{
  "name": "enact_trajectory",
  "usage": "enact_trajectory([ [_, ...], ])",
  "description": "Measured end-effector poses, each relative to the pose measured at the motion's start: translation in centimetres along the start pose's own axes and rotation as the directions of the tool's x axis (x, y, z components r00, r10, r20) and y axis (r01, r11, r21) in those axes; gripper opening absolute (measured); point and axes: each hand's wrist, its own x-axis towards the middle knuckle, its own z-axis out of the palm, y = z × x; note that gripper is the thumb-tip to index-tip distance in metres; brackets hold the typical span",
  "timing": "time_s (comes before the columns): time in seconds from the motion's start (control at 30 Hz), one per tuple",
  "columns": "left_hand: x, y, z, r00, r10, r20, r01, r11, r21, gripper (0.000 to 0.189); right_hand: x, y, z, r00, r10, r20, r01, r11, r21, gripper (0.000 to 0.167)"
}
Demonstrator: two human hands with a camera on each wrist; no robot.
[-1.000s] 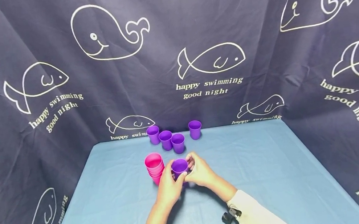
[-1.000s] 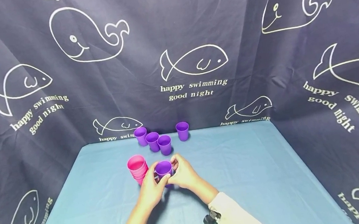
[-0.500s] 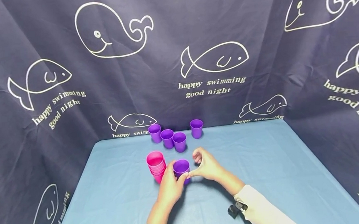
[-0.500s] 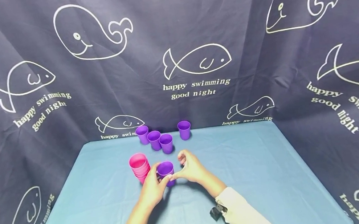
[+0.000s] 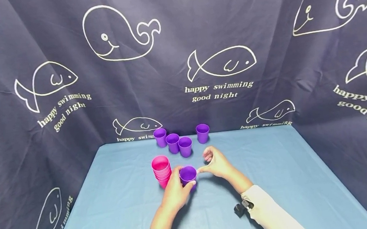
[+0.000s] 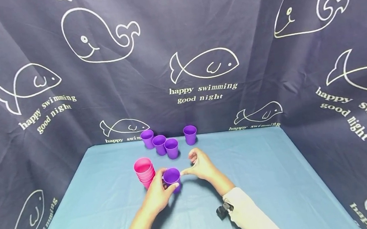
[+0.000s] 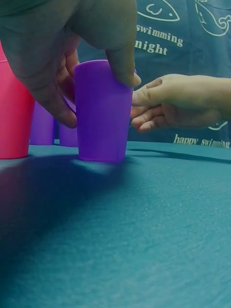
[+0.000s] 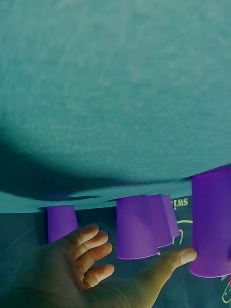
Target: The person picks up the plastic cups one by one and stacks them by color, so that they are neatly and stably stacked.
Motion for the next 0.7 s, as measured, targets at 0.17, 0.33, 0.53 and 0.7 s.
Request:
enact_trajectory([
  [0.17,-0.2,0.0,-0.1,0.998,0.054,0.026,-0.055,0.997,0.058,0.065,0.6,0.0,-0.2,1.000,0.011,-0.024,-0.011,1.000,-0.008,0.070],
  [0.33,-0.2,0.0,-0.2,0.997,0.070,0.037,-0.074,0.993,0.094,0.062,1.5,0.2,-0.4,0.999,0.031,-0.044,-0.032,0.999,-0.023,0.069],
  [0.53,-0.2,0.0,-0.4,0.997,0.063,0.045,-0.067,0.992,0.110,0.061,2.8,0.5,-0.7,0.996,0.052,-0.071,-0.055,0.998,-0.031,0.069],
  [0.7,-0.1,-0.1,-0.5,0.997,0.055,0.045,-0.060,0.993,0.106,0.062,4.0,0.5,-1.0,0.994,0.047,-0.102,-0.045,0.999,0.027,0.067],
])
